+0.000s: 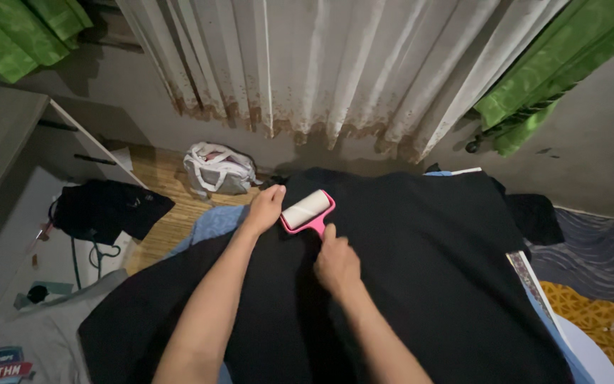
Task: The person uses a pink lint roller to clean a black sweater laid out on a bed. They roll the tool over the sweater's surface, then fold and unfold the garment to clean different sections.
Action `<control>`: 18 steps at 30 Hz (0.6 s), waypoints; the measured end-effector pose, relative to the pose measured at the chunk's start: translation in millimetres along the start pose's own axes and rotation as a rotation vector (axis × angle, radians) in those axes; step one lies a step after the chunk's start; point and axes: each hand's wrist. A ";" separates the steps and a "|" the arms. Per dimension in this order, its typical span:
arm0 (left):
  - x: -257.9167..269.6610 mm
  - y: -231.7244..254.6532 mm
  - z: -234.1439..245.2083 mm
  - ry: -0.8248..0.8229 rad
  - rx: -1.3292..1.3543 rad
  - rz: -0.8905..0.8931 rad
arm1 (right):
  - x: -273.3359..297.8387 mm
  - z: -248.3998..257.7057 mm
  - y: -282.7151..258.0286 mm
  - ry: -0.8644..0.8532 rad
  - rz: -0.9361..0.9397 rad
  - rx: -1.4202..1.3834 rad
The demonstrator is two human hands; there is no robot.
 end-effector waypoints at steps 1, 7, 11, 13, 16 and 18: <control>2.1 3.8 0.7 -0.009 0.017 0.030 | -7.9 3.7 5.4 0.040 0.026 0.061; 9.5 14.0 -5.0 0.035 -0.067 -0.010 | -29.3 25.2 56.7 0.112 0.158 0.162; 7.3 30.2 -8.4 0.072 -0.203 -0.005 | -20.0 37.9 87.2 0.032 0.133 0.140; 10.6 52.7 -9.0 0.003 -0.288 0.005 | -8.0 42.3 103.2 0.015 0.106 0.148; 21.5 96.2 -19.3 -0.021 -0.734 -0.224 | 12.8 46.5 128.3 -0.008 0.054 0.103; 31.0 129.1 -32.7 -0.157 -0.830 -0.384 | 25.2 52.8 148.2 -0.028 0.001 0.067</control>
Point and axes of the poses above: each hand's wrist, its own x-axis away from the middle knuckle, its own z-axis out of the back of the hand, y = z × x, and after that the axes turned 12 degrees about -z, right-handed
